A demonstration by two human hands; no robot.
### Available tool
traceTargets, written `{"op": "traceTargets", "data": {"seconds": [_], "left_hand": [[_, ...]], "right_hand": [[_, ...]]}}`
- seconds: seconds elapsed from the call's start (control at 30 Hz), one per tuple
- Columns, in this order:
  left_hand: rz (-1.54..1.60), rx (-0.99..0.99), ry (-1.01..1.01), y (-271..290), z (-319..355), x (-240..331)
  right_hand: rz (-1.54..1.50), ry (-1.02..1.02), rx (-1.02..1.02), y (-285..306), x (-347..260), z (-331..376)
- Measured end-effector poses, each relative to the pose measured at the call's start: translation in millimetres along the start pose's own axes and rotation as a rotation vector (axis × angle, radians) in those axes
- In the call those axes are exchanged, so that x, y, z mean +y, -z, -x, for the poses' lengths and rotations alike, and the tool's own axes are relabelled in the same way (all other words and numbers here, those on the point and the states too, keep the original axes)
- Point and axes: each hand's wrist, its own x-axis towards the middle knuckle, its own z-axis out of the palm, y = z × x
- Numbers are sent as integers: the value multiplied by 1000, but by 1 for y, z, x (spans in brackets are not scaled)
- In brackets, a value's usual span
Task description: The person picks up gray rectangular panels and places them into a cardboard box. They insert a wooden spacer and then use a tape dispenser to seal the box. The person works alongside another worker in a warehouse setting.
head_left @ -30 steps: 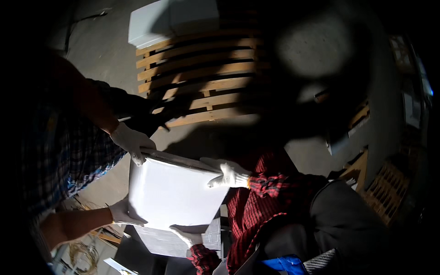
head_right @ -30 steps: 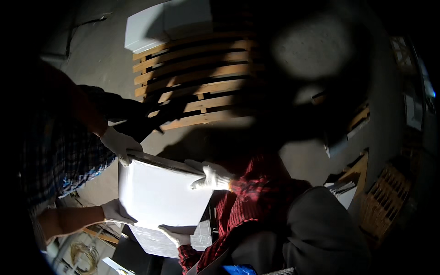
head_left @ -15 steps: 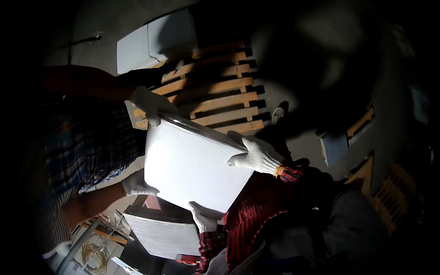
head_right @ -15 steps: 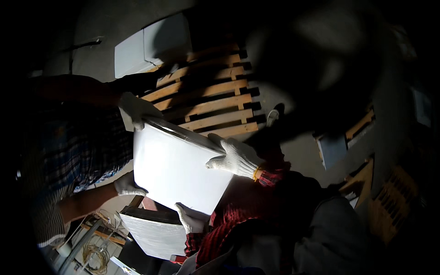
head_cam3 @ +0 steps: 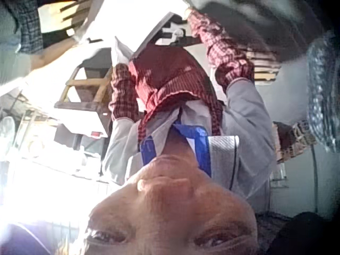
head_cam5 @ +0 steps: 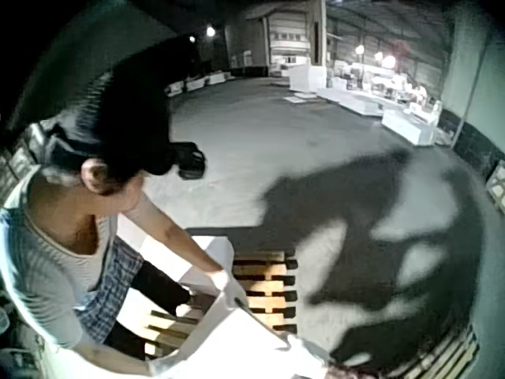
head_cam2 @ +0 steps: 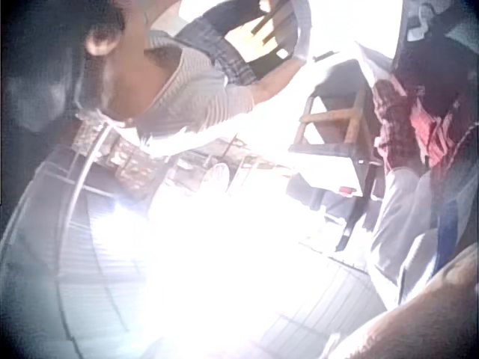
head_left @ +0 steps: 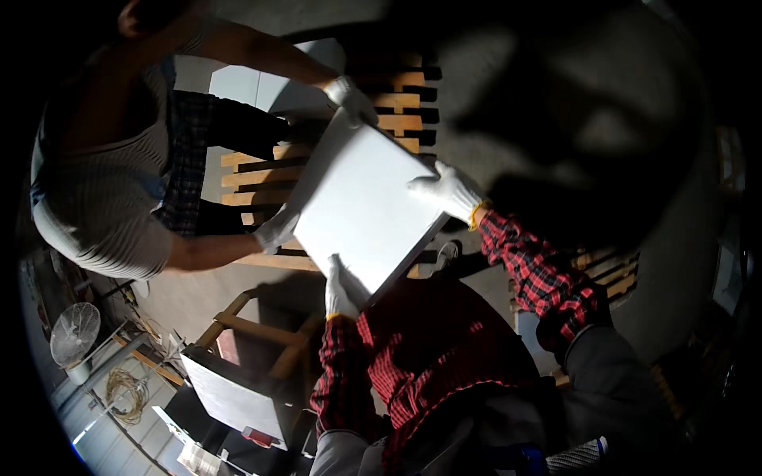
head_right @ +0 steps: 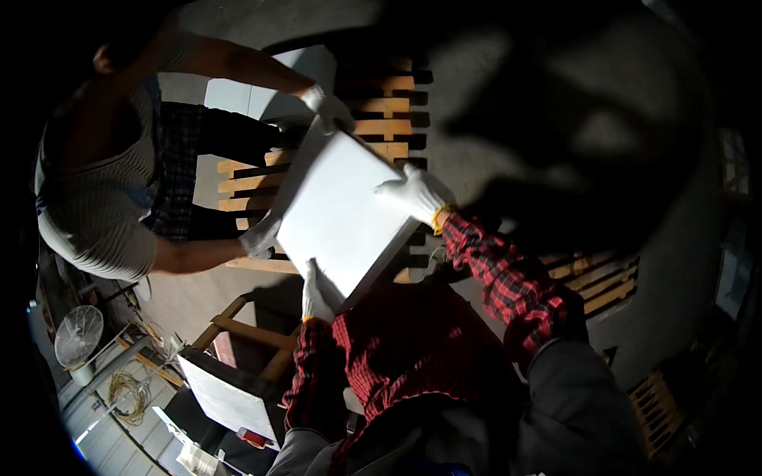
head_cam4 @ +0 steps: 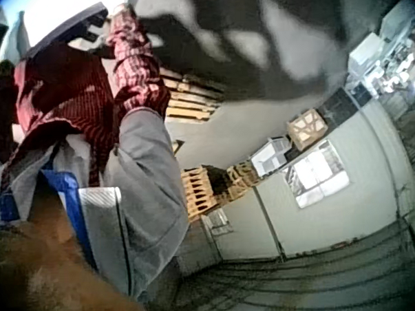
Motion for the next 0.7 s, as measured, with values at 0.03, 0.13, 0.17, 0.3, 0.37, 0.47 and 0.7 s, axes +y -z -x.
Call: {"op": "traceTargets", "data": {"seconds": [0.03, 0.13, 0.17, 0.3, 0.37, 0.47, 0.7], "left_hand": [[-26, 43, 56, 8, -6, -1], [3, -149, 65, -22, 11, -9], [-35, -201, 58, -31, 27, 1], [-106, -430, 23, -29, 31, 4], [-23, -346, 69, 4, 47, -4], [68, -319, 69, -50, 48, -27], [83, -22, -1, 81, 83, -50]], "right_hand": [[189, -16, 119, 1, -34, 32], [277, -19, 62, 27, -17, 39], [296, -4, 78, 21, -9, 45], [402, 47, 141, 10, -43, 51], [505, 104, 143, -33, -35, 76], [595, 156, 69, 44, -38, 45], [597, 204, -13, -72, -38, 108]]}}
